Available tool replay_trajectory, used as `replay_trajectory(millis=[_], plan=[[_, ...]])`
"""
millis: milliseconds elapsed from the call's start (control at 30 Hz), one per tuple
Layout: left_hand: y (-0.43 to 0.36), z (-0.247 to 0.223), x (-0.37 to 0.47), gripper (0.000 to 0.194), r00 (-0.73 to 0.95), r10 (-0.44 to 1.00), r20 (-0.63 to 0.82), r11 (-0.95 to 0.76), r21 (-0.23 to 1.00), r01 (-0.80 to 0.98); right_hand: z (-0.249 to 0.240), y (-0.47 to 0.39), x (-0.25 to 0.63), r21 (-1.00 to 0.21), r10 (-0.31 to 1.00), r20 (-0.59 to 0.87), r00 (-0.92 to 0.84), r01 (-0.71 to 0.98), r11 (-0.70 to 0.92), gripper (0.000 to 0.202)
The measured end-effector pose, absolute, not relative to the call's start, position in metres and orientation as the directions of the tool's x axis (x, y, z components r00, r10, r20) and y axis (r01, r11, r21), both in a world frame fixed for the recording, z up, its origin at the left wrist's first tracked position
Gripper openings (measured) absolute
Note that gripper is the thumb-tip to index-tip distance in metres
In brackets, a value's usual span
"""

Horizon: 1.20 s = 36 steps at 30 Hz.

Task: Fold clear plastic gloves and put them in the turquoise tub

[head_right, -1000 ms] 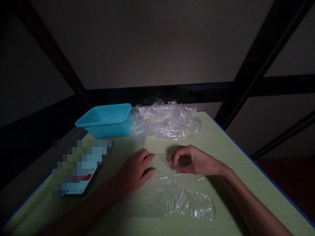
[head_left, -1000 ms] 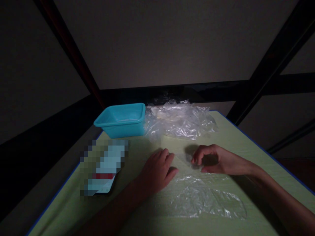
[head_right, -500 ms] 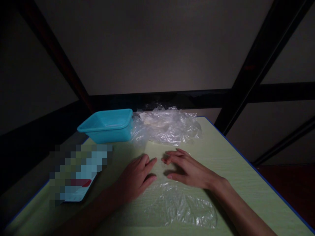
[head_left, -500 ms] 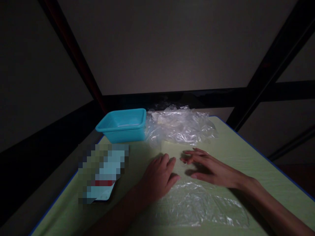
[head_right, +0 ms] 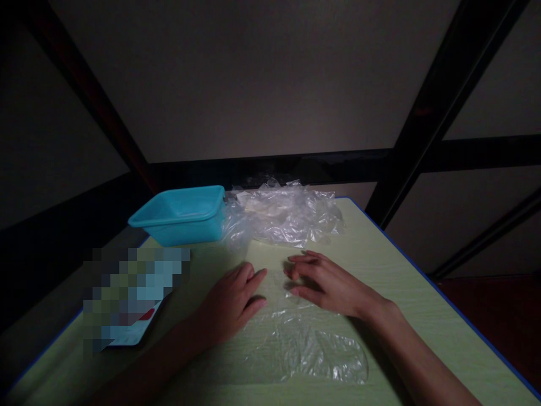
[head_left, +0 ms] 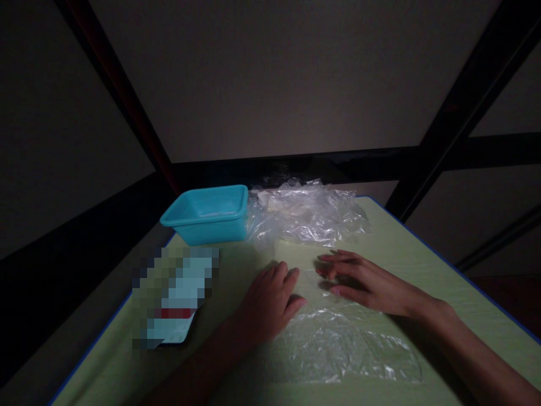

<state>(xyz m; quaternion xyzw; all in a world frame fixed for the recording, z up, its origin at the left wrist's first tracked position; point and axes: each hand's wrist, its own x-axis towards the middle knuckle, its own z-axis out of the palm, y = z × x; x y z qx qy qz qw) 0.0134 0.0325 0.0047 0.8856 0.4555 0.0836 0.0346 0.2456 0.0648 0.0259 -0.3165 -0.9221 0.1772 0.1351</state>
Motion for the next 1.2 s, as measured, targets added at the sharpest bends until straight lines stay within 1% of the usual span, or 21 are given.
replay_trajectory(millis=[167, 267, 400, 500, 633, 767, 967, 1033, 1200], plan=[[0.033, 0.008, 0.014, 0.042, 0.572, 0.814, 0.1, -0.581, 0.139, 0.802, 0.027, 0.065, 0.244, -0.427, 0.624, 0.165, -0.764, 0.515, 0.743, 0.023], [0.033, 0.009, 0.015, 0.042, 0.567, 0.819, 0.088, -0.574, 0.132, 0.808, 0.028, 0.065, 0.244, -0.423, 0.624, 0.182, -0.76, 0.512, 0.747, 0.026], [0.032, 0.008, 0.015, 0.042, 0.556, 0.824, 0.106, -0.567, 0.151, 0.81, 0.031, 0.066, 0.248, -0.404, 0.69, 0.251, -0.679, 0.574, 0.712, 0.032], [0.032, 0.005, 0.014, 0.044, 0.543, 0.825, 0.153, -0.564, 0.18, 0.806, 0.033, 0.068, 0.255, -0.409, 0.751, 0.311, -0.582, 0.632, 0.658, 0.034], [0.03, 0.004, 0.009, 0.041, 0.553, 0.785, 0.28, -0.612, 0.212, 0.761, 0.031, 0.073, 0.266, -0.42, 0.807, 0.356, -0.471, 0.691, 0.589, 0.033], [0.027, 0.008, 0.004, 0.037, 0.602, 0.693, 0.397, -0.706, 0.203, 0.679, 0.031, 0.074, 0.268, -0.466, 0.849, 0.339, -0.406, 0.711, 0.527, 0.033], [0.027, 0.008, 0.001, 0.037, 0.674, 0.616, 0.409, -0.773, 0.149, 0.616, 0.032, 0.072, 0.264, -0.529, 0.876, 0.278, -0.394, 0.698, 0.482, 0.038], [0.028, 0.008, 0.001, 0.035, 0.677, 0.607, 0.416, -0.777, 0.131, 0.616, 0.031, 0.073, 0.264, -0.516, 0.866, 0.28, -0.415, 0.695, 0.5, 0.039], [0.028, 0.009, 0.0, 0.031, 0.668, 0.6, 0.441, -0.774, 0.109, 0.624, 0.028, 0.075, 0.265, -0.435, 0.848, 0.293, -0.442, 0.728, 0.53, 0.039]])
